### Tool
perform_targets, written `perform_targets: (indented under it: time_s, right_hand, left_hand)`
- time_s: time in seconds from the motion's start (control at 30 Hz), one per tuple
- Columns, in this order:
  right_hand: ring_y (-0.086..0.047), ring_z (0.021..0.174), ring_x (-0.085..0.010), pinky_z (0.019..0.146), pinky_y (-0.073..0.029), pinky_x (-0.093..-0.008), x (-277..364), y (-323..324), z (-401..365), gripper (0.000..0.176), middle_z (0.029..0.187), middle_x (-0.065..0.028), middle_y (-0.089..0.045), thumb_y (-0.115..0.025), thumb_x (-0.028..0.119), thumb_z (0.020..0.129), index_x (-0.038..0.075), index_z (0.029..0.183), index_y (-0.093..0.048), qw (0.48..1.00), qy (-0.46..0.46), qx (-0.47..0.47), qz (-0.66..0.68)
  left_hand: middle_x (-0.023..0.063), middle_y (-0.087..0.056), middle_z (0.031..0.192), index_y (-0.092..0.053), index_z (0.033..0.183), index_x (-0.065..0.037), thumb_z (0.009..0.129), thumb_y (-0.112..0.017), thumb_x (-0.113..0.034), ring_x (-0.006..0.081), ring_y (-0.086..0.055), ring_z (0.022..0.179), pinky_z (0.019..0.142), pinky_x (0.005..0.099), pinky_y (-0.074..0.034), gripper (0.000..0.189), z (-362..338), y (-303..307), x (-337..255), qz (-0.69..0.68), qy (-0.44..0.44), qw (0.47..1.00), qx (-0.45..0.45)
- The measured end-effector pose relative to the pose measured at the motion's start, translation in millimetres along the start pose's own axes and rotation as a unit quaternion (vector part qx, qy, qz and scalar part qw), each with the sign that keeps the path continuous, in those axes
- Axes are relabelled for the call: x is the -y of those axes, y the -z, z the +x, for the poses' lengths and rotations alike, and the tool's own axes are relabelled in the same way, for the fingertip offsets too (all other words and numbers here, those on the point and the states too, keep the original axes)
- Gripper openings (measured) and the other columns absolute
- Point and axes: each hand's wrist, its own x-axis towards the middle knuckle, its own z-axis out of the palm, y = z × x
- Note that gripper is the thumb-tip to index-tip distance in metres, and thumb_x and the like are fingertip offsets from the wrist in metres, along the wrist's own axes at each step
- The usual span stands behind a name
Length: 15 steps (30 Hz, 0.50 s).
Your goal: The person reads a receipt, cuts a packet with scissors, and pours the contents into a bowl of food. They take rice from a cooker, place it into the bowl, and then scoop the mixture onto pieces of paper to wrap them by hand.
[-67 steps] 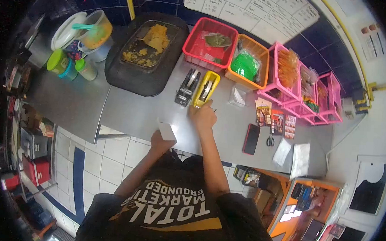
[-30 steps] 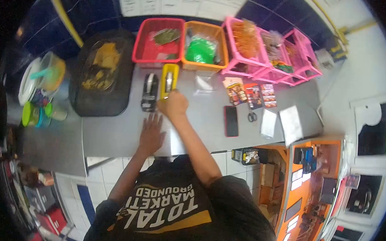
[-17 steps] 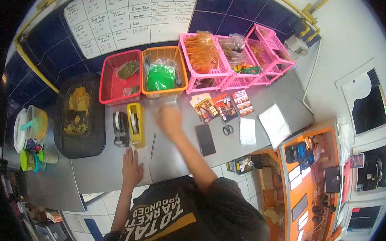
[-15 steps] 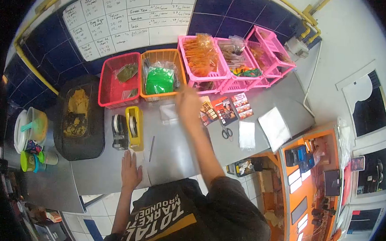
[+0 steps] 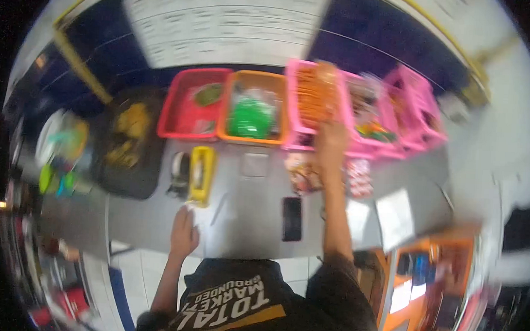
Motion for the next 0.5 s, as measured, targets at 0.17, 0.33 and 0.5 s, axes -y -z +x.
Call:
perform_targets:
  time_s: [0.17, 0.33, 0.5]
  right_hand:
    - [-0.065, 0.099, -0.0306, 0.095, -0.045, -0.0451, 55.3, 59.8, 42.2, 0.013, 0.104, -0.0135, -0.069, -0.067, 0.007, 0.089, 0.003, 0.102, -0.068, 0.993, 0.020, -0.096, 0.062]
    - [-0.065, 0.091, -0.0187, 0.083, -0.050, -0.0308, 130.2, 101.5, 21.2, 0.010, 0.099, -0.0116, -0.070, -0.063, 0.003, 0.094, -0.004, 0.100, -0.064, 0.961, -0.139, 0.024, 0.237]
    - [-0.065, 0.079, -0.0203, 0.073, -0.050, -0.0328, 219.3, 120.1, -9.9, 0.006, 0.087, -0.0128, -0.070, -0.066, 0.002, 0.090, -0.001, 0.095, -0.067, 0.937, -0.132, 0.077, 0.315]
  left_hand:
    - [0.0264, -0.057, 0.128, -0.054, 0.127, 0.005, 0.088, -0.056, -0.006, 0.0442, -0.054, 0.117, 0.104, 0.0492, -0.041, 0.040, 55.7, 99.0, 62.2, 0.036, 0.098, 0.952, -0.288]
    - [0.0212, -0.066, 0.094, -0.045, 0.127, 0.009, 0.093, -0.062, -0.027, 0.0285, -0.066, 0.072, 0.064, 0.0388, -0.052, 0.052, 154.7, 255.5, 215.9, -0.110, 0.350, 0.766, -0.528]
    - [0.0180, -0.065, 0.073, -0.050, 0.119, 0.010, 0.090, -0.062, -0.040, 0.0235, -0.061, 0.049, 0.041, 0.0357, -0.046, 0.059, 180.2, 326.0, 322.8, -0.172, 0.511, 0.673, -0.505]
